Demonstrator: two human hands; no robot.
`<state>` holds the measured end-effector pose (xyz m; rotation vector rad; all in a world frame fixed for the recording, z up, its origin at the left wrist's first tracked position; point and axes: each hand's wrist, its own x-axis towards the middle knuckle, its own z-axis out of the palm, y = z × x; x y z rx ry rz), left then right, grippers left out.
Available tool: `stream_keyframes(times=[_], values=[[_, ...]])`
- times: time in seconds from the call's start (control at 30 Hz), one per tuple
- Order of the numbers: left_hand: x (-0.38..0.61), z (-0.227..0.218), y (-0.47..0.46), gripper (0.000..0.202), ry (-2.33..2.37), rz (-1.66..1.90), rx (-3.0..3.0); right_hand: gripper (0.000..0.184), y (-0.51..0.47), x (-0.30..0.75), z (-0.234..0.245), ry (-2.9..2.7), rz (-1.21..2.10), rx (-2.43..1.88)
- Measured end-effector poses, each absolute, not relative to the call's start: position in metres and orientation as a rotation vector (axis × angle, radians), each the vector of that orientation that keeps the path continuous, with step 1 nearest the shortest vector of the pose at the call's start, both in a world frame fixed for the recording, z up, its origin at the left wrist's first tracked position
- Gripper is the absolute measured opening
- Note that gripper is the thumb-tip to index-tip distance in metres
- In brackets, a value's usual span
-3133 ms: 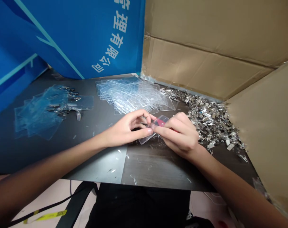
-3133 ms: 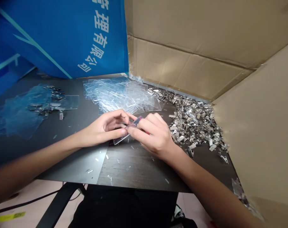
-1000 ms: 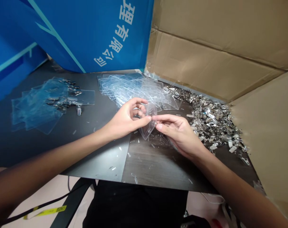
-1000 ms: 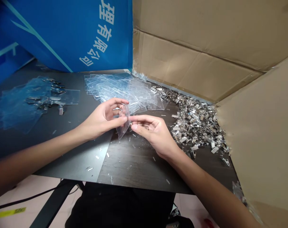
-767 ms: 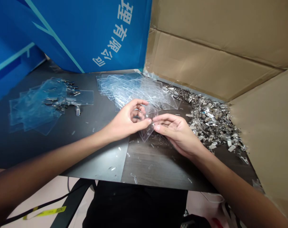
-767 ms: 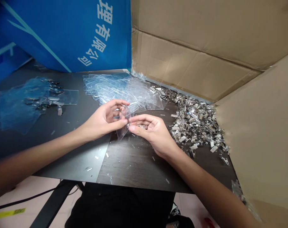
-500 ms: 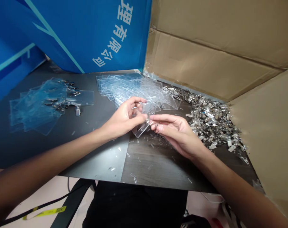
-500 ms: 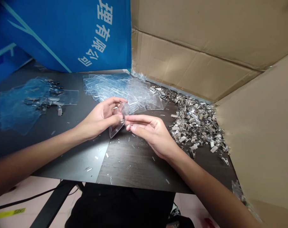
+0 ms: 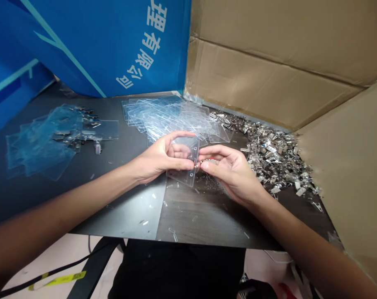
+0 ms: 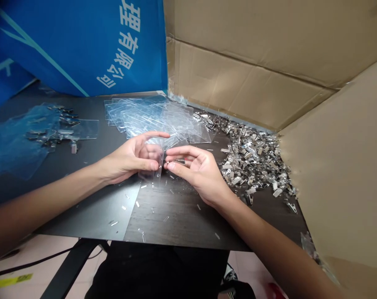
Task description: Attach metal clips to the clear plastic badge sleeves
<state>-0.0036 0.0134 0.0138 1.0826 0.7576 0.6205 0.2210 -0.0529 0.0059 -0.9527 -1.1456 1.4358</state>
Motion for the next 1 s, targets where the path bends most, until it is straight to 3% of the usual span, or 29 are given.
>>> stream_keyframes(times=[0.2,0.33,1.0], values=[[-0.004,0.015,0.015,0.048,0.744,0.630,1.135,0.039,-0.054,0.218,0.007,-1.181,1.367,-1.005],[-0.003,0.014,0.014,0.028,0.787,0.673,1.232,0.038,-0.055,0.217,0.008,-1.172,1.338,-1.047],[0.003,0.019,-0.002,0.013,0.798,0.931,1.603,0.013,-0.060,0.212,0.007,-1.478,0.905,-1.182]])
